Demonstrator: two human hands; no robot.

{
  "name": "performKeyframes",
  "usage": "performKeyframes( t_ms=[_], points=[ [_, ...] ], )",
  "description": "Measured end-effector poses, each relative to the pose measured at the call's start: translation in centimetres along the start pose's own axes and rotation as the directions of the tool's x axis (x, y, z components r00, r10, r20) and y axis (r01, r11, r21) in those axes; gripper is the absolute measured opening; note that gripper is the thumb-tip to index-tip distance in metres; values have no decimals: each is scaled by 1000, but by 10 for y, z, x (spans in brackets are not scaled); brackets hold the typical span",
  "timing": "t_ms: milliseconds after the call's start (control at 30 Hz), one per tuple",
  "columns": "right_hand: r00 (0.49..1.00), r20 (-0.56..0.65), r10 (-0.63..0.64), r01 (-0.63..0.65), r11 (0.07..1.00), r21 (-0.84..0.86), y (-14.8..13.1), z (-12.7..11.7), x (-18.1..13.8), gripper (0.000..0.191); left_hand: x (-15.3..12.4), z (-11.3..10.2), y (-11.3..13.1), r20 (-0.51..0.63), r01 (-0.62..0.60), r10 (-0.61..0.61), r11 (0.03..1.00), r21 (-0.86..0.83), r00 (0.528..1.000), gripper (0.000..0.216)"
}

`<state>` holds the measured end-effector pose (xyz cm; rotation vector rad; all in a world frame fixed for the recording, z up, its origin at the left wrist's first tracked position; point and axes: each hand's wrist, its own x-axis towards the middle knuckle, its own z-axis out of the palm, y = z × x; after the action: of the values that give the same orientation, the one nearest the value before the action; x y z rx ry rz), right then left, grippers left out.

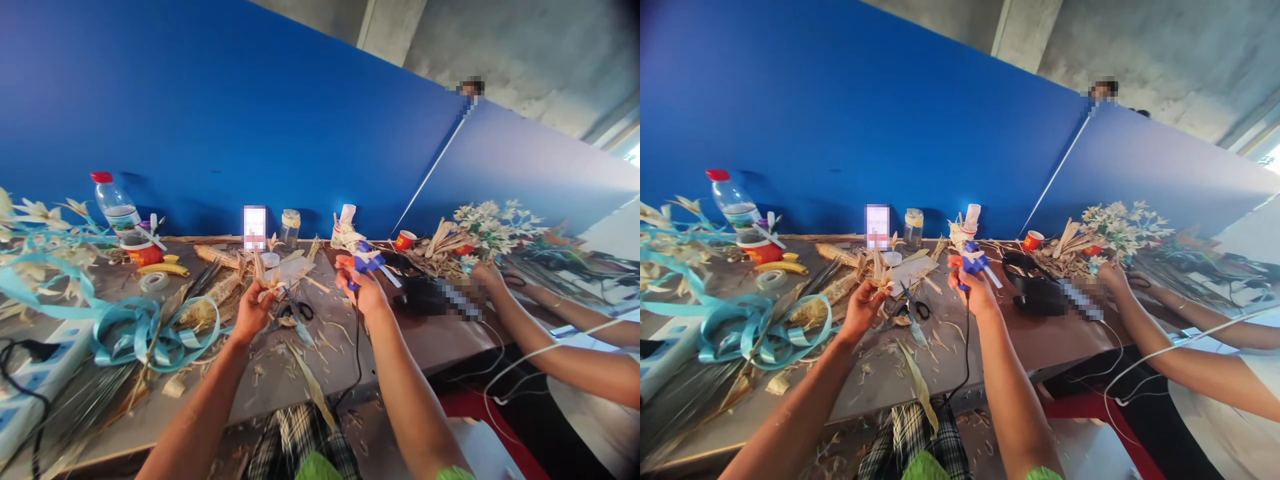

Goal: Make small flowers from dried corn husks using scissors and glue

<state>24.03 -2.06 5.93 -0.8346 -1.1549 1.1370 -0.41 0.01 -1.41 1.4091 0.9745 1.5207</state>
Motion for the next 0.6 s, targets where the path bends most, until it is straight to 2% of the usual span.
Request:
performKeyframes(
  t_ms=[100,167,233,300,433,600],
  points=[
    [994,-86,-66,60,996,-66,-7,10,9,34,0,0,0,-12,29,-29,999,-23,999,19],
    [989,-94,-110,104,993,-64,-13,12,15,30,1,0,0,-21,50,-50,998,-39,999,19],
    [993,-46,-108,106,994,-40,-15,12,20,28,2,-1,-1,-31,51,-53,998,-43,998,19],
    [998,43,-47,49,998,-33,-9,12,21,28,3,-3,-2,-36,39,-40,999,-29,999,19],
    [965,238,107,-77,988,-131,22,15,15,30,3,-5,0,-63,36,-36,999,5,997,22],
    [947,310,79,-25,984,-174,48,19,8,33,3,-3,7,-58,71,-73,997,-36,996,25]
  ],
)
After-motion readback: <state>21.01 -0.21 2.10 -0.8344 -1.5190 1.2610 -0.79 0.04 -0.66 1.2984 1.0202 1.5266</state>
